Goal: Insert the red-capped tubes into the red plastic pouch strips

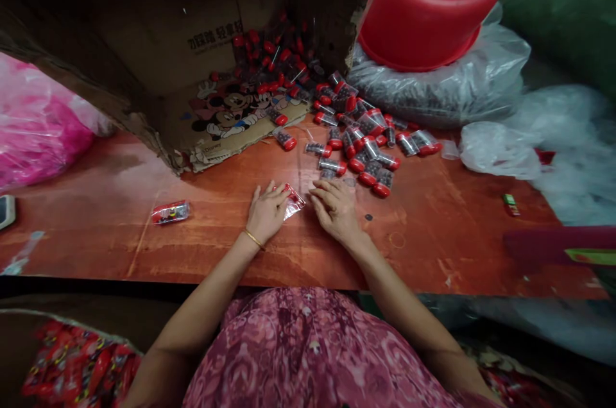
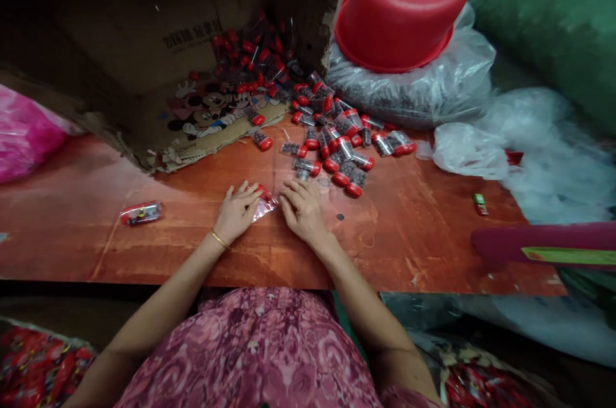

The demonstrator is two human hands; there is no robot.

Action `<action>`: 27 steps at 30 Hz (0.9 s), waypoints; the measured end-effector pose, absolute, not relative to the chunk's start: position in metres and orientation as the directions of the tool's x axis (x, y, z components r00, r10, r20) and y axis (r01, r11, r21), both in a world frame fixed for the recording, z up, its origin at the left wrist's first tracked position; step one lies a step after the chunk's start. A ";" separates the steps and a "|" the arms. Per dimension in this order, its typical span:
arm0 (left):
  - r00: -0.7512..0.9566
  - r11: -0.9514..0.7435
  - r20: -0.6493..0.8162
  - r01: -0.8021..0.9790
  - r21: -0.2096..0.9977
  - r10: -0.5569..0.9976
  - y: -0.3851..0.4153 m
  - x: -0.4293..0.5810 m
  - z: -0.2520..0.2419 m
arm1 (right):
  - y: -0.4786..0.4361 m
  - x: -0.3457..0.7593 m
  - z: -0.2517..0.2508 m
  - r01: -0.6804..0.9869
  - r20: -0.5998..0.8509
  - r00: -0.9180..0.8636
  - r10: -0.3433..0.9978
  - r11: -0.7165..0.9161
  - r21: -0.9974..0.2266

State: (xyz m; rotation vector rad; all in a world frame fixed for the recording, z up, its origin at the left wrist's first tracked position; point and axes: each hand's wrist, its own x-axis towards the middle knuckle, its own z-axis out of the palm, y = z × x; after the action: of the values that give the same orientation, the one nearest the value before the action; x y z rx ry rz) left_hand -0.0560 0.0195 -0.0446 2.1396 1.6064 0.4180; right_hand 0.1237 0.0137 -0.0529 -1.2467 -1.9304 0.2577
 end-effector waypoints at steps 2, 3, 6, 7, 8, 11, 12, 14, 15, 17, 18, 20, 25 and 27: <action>0.226 -0.171 -0.023 0.796 0.581 0.974 0.021 -0.057 -0.043 | 0.011 0.118 -0.052 0.619 0.435 -0.111 0.894 0.405 -0.674; 0.195 -0.138 -0.025 0.776 0.615 0.981 0.022 -0.058 -0.042 | 0.010 0.114 -0.052 0.585 0.371 -0.075 0.926 0.342 -0.736; 0.118 -0.080 -0.007 0.713 0.697 0.993 0.023 -0.058 -0.038 | 0.010 0.096 -0.053 0.421 0.156 -0.025 0.987 0.152 -0.894; 0.105 -0.079 0.008 0.693 0.716 0.994 0.023 -0.057 -0.037 | 0.012 0.090 -0.053 0.342 0.102 -0.025 0.994 0.104 -0.934; 0.099 -0.087 0.027 0.674 0.733 0.995 0.022 -0.057 -0.036 | 0.014 0.084 -0.053 0.255 0.064 -0.026 0.998 0.068 -0.965; 0.057 -0.110 0.094 0.589 0.801 0.994 0.018 -0.057 -0.032 | 0.022 0.073 -0.049 0.028 0.021 -0.010 1.000 0.021 -0.999; 0.005 -0.091 0.105 0.540 0.837 0.994 0.017 -0.057 -0.031 | 0.023 0.072 -0.047 -0.019 0.022 0.001 1.000 0.022 -1.000; -0.130 -0.005 0.061 0.393 0.919 0.990 0.013 -0.059 -0.027 | 0.024 0.072 -0.043 -0.079 0.027 0.028 0.999 0.029 -0.996; -0.158 0.052 -0.004 0.303 0.952 0.987 0.011 -0.060 -0.024 | 0.023 0.073 -0.042 -0.099 0.029 0.038 0.999 0.033 -0.994; -0.101 0.176 -0.164 0.124 0.977 0.981 0.009 -0.059 -0.020 | 0.020 0.073 -0.039 -0.123 0.039 0.042 0.998 0.044 -0.991; -0.056 0.222 -0.219 0.045 0.974 0.974 0.009 -0.058 -0.019 | 0.017 0.073 -0.039 -0.122 0.045 0.035 0.998 0.049 -0.991; -0.042 0.252 -0.255 -0.079 0.965 0.966 0.008 -0.053 -0.019 | 0.012 0.072 -0.038 -0.103 0.050 0.017 0.999 0.051 -0.993; -0.184 0.167 -0.172 -0.044 0.985 0.968 0.004 -0.044 -0.025 | 0.004 0.070 -0.038 -0.005 0.036 -0.006 0.999 0.036 -0.999; -0.183 0.160 -0.156 0.005 0.987 0.971 0.001 -0.041 -0.027 | 0.002 0.071 -0.039 0.074 0.070 -0.003 0.998 0.070 -0.995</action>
State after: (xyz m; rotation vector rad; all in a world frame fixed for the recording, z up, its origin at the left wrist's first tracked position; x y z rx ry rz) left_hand -0.0412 0.0006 -0.0271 1.0118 1.4284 1.2100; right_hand 0.0707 0.0016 -0.0390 -1.2112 -1.2960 1.1212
